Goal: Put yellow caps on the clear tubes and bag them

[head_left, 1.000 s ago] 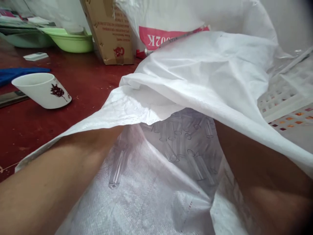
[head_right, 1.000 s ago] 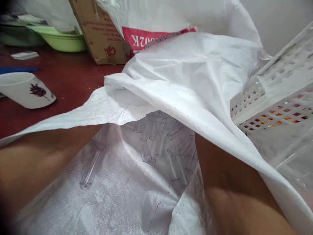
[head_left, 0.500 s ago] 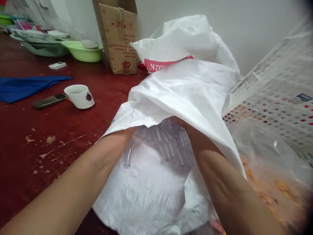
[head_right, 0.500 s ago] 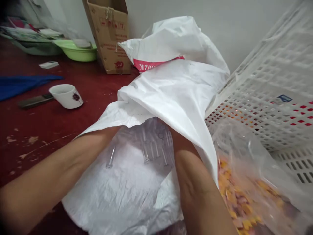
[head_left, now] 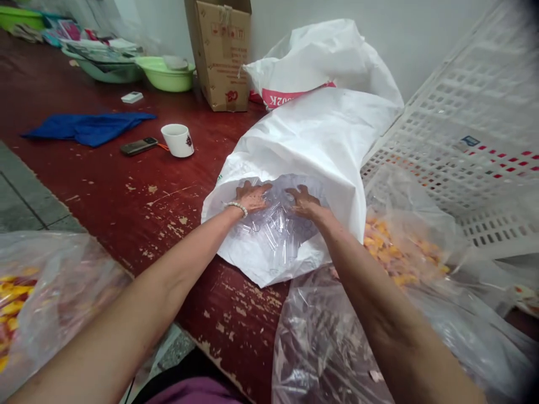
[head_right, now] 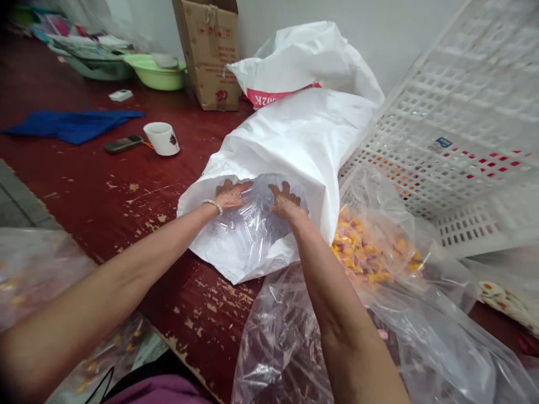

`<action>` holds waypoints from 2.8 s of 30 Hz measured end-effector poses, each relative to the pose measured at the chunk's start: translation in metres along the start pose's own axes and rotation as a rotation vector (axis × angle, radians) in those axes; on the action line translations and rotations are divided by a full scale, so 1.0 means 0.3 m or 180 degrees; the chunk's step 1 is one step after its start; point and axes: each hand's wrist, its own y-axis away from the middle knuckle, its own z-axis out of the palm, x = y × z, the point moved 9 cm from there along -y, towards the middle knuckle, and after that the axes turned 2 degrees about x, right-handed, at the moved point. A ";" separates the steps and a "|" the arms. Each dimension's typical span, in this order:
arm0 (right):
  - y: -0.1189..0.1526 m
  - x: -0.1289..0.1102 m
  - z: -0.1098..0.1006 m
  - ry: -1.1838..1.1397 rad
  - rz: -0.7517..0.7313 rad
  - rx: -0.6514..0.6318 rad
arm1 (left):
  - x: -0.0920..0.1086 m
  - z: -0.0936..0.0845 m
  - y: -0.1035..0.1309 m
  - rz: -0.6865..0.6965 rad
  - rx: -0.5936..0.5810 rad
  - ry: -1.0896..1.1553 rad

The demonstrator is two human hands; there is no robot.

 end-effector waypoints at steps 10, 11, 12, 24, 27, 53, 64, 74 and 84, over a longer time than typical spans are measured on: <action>0.402 -0.083 -0.061 -0.0174 -0.0377 0.1107 | 0.026 -0.087 0.079 0.0328 -0.0060 -0.0606; 0.444 -0.097 -0.009 -0.0112 -0.0477 0.0794 | 0.033 -0.094 0.094 0.0348 -0.0001 -0.0672; 0.485 -0.103 0.044 -0.0009 -0.0523 0.0483 | 0.042 -0.102 0.113 0.0380 0.0095 -0.0727; 0.514 -0.107 0.095 0.0157 -0.0609 0.0783 | 0.345 0.004 0.557 0.2564 0.0547 -0.0583; 0.470 -0.148 0.103 0.0425 -0.0911 0.0619 | 0.360 0.056 0.555 0.2434 0.0522 -0.0887; 0.507 -0.129 0.138 0.0581 -0.0650 0.0202 | 0.201 -0.065 0.596 0.1316 0.0999 -0.0428; 0.473 -0.145 0.102 0.0512 -0.1061 0.0295 | 0.100 -0.033 0.614 0.0483 -0.0326 0.1161; 0.516 -0.225 0.066 -0.0463 -0.1006 0.1026 | -0.039 0.039 0.619 -0.0400 -0.0200 0.3516; 0.482 -0.306 0.173 -0.0213 -0.1279 0.0660 | 0.080 -0.081 0.569 0.0333 0.0477 0.0909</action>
